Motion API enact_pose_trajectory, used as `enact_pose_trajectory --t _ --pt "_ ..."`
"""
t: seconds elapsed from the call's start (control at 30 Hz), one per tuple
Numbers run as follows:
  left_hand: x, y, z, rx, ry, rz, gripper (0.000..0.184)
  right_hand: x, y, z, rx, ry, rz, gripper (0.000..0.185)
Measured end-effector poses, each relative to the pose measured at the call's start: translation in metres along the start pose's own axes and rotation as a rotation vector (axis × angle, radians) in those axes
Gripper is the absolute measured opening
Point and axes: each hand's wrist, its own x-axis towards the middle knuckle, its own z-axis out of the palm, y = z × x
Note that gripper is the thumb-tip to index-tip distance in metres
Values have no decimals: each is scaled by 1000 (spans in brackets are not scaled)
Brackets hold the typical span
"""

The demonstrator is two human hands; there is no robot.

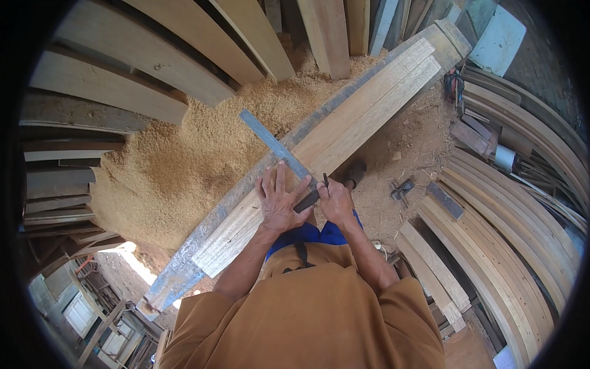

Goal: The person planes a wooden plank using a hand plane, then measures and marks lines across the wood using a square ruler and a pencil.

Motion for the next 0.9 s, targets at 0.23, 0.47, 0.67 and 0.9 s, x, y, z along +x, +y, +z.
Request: enact_pose_trajectory --t 0.23,0.47,0.67,0.9 --pt "0 1 0 9 4 4 88 1 -1 -2 1 -22 0 32" --pt "1 1 1 33 47 21 87 2 7 6 -16 80 -100 29" --pt "1 1 0 42 49 26 87 3 1 -2 -33 -36 -18 32" --pt "1 1 1 41 34 22 87 2 -4 -4 -53 -35 -7 32"
